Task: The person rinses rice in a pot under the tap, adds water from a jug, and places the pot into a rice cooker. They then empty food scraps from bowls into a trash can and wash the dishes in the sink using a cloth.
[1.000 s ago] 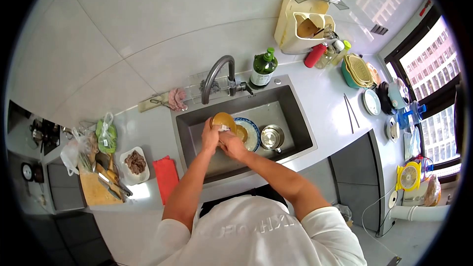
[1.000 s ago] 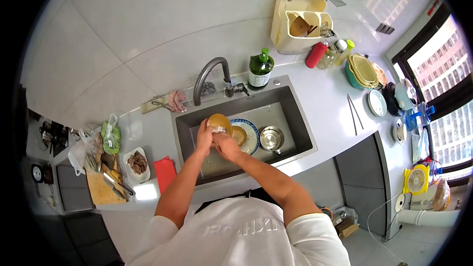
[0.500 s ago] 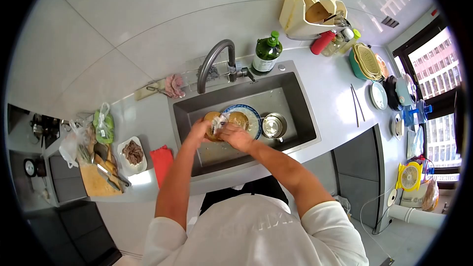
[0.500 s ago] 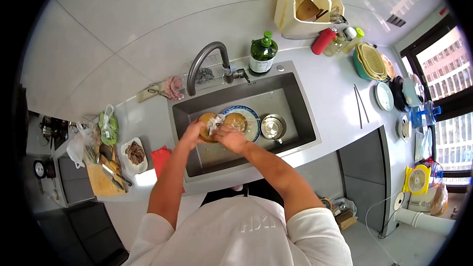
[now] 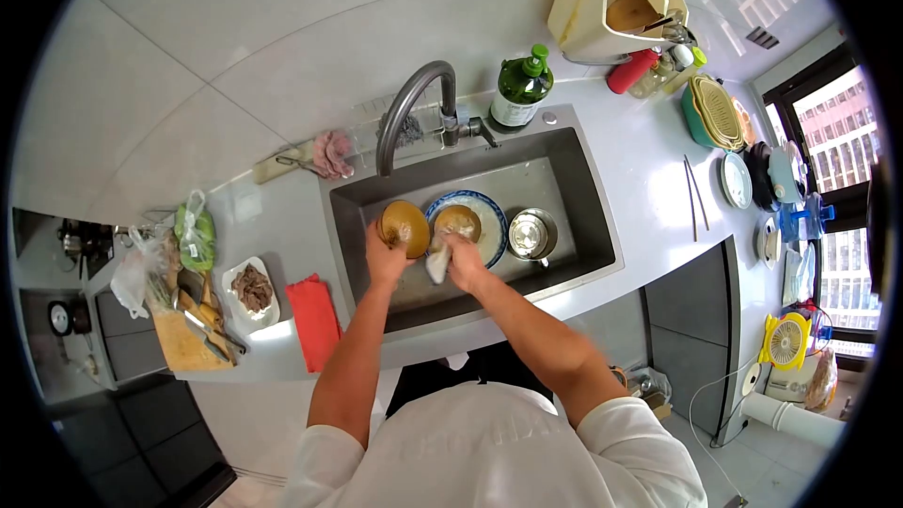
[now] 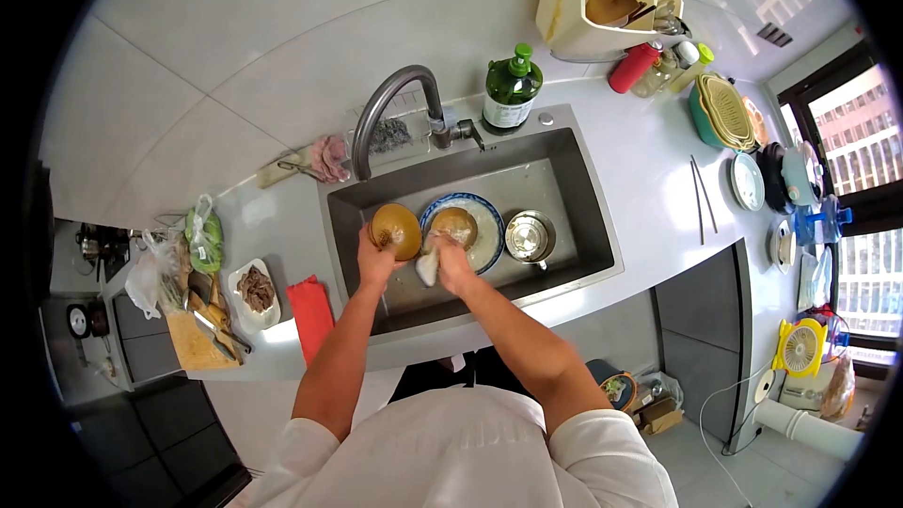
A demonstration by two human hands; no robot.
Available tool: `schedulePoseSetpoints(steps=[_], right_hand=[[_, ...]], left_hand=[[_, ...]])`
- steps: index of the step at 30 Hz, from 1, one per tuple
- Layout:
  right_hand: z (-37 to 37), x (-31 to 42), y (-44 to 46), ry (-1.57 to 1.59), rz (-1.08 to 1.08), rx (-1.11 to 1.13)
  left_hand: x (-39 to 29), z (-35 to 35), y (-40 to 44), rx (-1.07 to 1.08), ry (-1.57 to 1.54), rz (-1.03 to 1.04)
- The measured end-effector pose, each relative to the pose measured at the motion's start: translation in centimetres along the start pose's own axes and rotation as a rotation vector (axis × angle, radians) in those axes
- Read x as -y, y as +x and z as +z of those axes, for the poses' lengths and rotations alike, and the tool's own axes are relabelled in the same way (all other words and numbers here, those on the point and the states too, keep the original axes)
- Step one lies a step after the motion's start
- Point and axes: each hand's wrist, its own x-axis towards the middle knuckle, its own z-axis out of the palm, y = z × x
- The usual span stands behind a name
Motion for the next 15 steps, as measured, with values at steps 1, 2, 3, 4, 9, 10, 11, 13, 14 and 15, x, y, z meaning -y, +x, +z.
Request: schedulePoseSetpoints(steps=[1,2,3,4,9,10,11,13,14,15], right_hand=[[0.7,-0.1,-0.3,0.180,0.030,0.051],[0.6,-0.2,-0.5,0.181,0.033,0.048],[0.4,-0.3,-0.6,0.074,-0.018,0.095],[0.2,-0.5,-0.7,-0.033,-0.067,0.144],[-0.1,-1.4,-0.8,-0.513,-0.315,0.129],[0.2,-1.9,-0.3,-0.534,-0.350,-0.029],[0.4,-2.4,0.2,-0.553,-0.386,-0.188],[1.0,-2.2,0.5,-0.268,-0.318,-0.181],[1.4,-2.0,0.3,0.016,-0.248,-0.174],[2.2,-2.0,0.1,0.028,-0.188,-0.224]], left_hand=[[1.2,0.4,0.4,-0.025,-0.014,0.066],[2.9,0.5,1.2,-0.024,-0.013,0.062],[5.0,0.5,2.2,-0.044,-0.007,0.137],[6.2,0.3,2.7,-0.063,0.000,0.212],[4.3,0.4,2.0,-0.017,-0.029,0.207],[4.2,0.4,2.2,-0.062,0.126,0.356],[4.1,0.4,2.1,-0.061,0.126,0.355],[3.7,0.6,1.5,-0.124,0.329,0.444],[3.3,0.8,1.0,-0.123,0.328,0.441],[2.8,1.0,0.7,-0.079,0.328,0.417]])
